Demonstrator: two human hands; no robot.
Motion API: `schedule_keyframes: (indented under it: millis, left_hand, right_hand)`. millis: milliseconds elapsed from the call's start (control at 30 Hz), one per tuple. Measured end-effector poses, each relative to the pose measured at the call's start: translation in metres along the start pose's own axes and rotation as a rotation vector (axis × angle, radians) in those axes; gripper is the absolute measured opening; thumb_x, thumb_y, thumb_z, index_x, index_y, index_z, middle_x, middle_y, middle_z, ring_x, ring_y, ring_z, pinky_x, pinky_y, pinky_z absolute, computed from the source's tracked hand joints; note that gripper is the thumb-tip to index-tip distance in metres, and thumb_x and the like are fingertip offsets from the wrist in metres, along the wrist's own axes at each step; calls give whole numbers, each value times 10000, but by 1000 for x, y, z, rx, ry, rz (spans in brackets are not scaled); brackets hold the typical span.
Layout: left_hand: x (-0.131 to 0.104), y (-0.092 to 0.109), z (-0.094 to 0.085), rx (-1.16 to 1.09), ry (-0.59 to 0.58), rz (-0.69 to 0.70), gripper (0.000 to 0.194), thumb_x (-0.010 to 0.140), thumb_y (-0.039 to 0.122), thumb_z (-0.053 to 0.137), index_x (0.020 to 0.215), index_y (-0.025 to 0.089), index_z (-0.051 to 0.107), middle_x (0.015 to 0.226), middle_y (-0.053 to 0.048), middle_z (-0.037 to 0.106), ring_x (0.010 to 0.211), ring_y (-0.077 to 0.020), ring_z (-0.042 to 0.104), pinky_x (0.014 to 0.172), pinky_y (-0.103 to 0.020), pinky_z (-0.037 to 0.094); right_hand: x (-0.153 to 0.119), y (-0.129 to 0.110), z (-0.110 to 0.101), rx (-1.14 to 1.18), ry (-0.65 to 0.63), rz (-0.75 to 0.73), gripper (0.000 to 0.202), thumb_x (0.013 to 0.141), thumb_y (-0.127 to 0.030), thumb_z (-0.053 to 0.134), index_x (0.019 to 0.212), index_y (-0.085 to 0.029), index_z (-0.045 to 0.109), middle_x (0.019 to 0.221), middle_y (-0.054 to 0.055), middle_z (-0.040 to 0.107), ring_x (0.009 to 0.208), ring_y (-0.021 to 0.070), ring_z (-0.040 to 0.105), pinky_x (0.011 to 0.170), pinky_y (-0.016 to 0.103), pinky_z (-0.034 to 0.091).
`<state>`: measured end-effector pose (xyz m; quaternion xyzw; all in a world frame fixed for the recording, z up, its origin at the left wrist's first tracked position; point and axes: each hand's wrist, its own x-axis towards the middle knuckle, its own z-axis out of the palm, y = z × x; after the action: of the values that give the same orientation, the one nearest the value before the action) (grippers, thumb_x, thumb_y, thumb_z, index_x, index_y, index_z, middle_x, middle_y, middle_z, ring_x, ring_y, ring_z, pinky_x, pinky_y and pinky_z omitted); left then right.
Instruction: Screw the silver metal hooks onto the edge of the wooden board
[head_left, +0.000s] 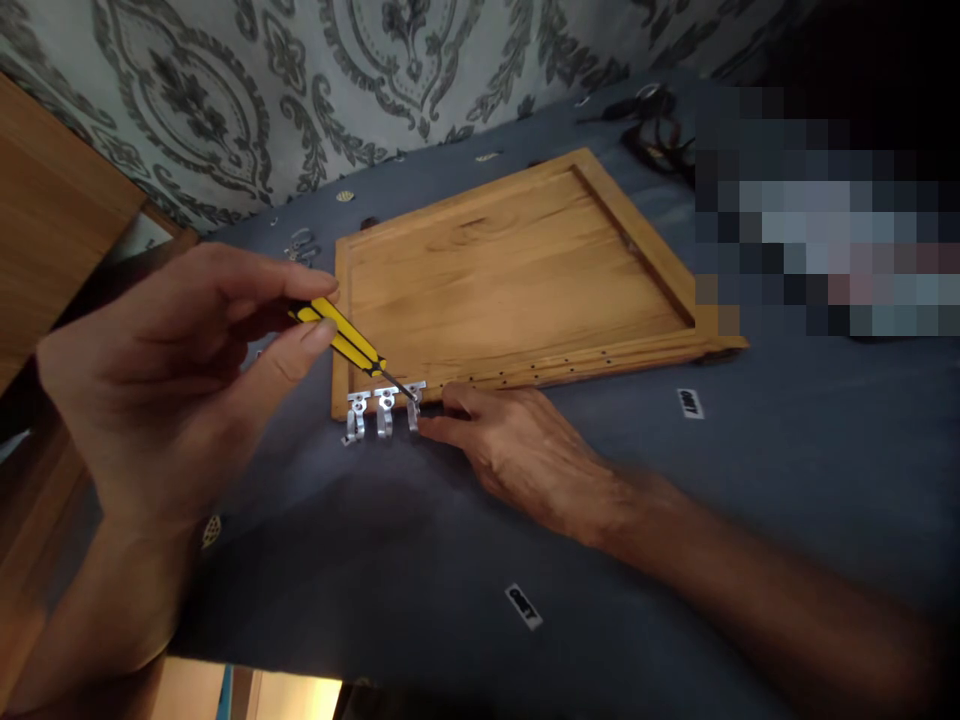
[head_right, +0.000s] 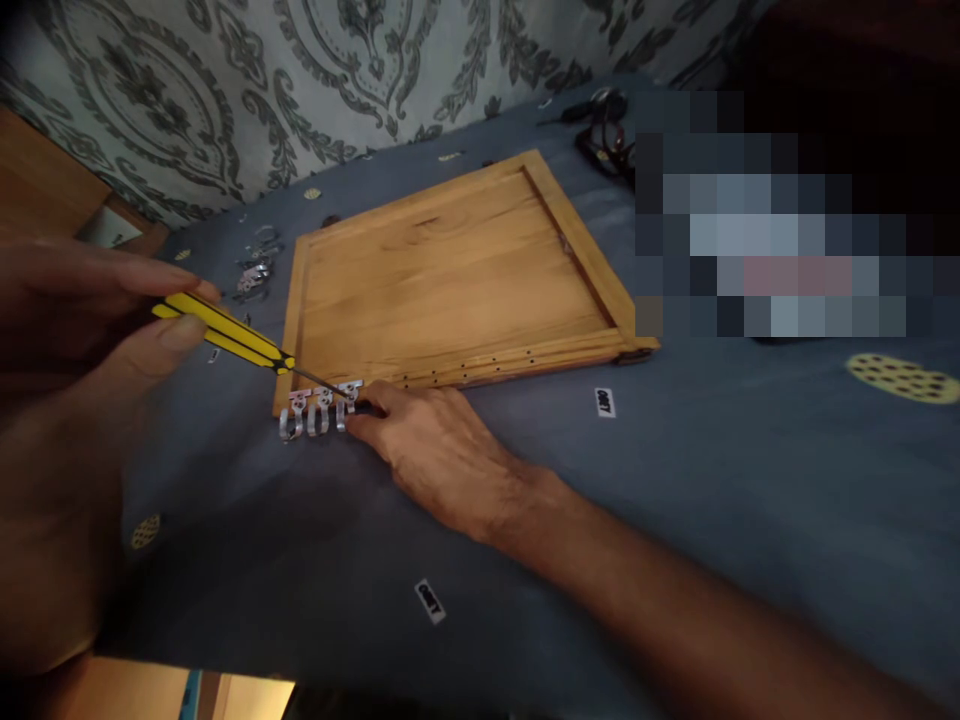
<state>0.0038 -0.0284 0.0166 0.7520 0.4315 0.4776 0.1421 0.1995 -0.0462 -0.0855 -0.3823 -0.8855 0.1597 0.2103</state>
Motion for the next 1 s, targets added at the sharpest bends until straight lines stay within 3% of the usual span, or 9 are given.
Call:
schedule_keyframes:
  millis: [133,300,367,733,867,1000]
  left_hand:
    - [-1,1,0,42,-25,13,265,740,141,752,926,331,747,916,3,707,869,-199,678,716,-382,557]
    - [7,-14,1,-23,-10,251,358,652,110,800,903,361,758,811,17,697,765,-165,643,554,-334,511]
    - [10,-18,1,-17,13,287,359,634,111,803,886,362,761,775,25,700,710,-156,627,525,-332,488]
    - [-1,7,3,120,-26,83,243,742,199,727,864,409,748,901,17,719,873,-261,662,739,-495,529]
    - [2,3,0,120,-74,103,238,746,207,727,878,404,746,913,14,725,884,-277,679,708,-496,526]
    - [-1,4,1,40,-22,97,269,731,130,736,895,343,759,937,-7,718,885,-259,667,767,-462,523]
  right_hand:
    - [0,0,-1,-1,-8,-3,413,842,-22,525,1135,-259,695,1173,54,687,904,167,665,766,293,513]
    - [-1,0,0,14,18,-5,402,839,-22,531,1113,-261,703,1182,56,684,908,167,660,764,292,503]
    - [-1,0,0,27,21,-9,401,837,-21,532,1106,-262,705,1189,55,681,917,167,658,764,289,501]
    - [1,-2,-3,-14,-41,28,448,804,-4,524,1128,-262,695,1118,51,700,830,163,658,666,268,465]
    - [1,-2,-4,-22,-55,32,449,822,-12,518,1149,-269,687,1104,48,702,850,176,664,675,279,465]
    - [1,-1,-3,2,-36,22,414,842,-29,525,1131,-274,691,1131,42,693,887,164,654,722,273,477]
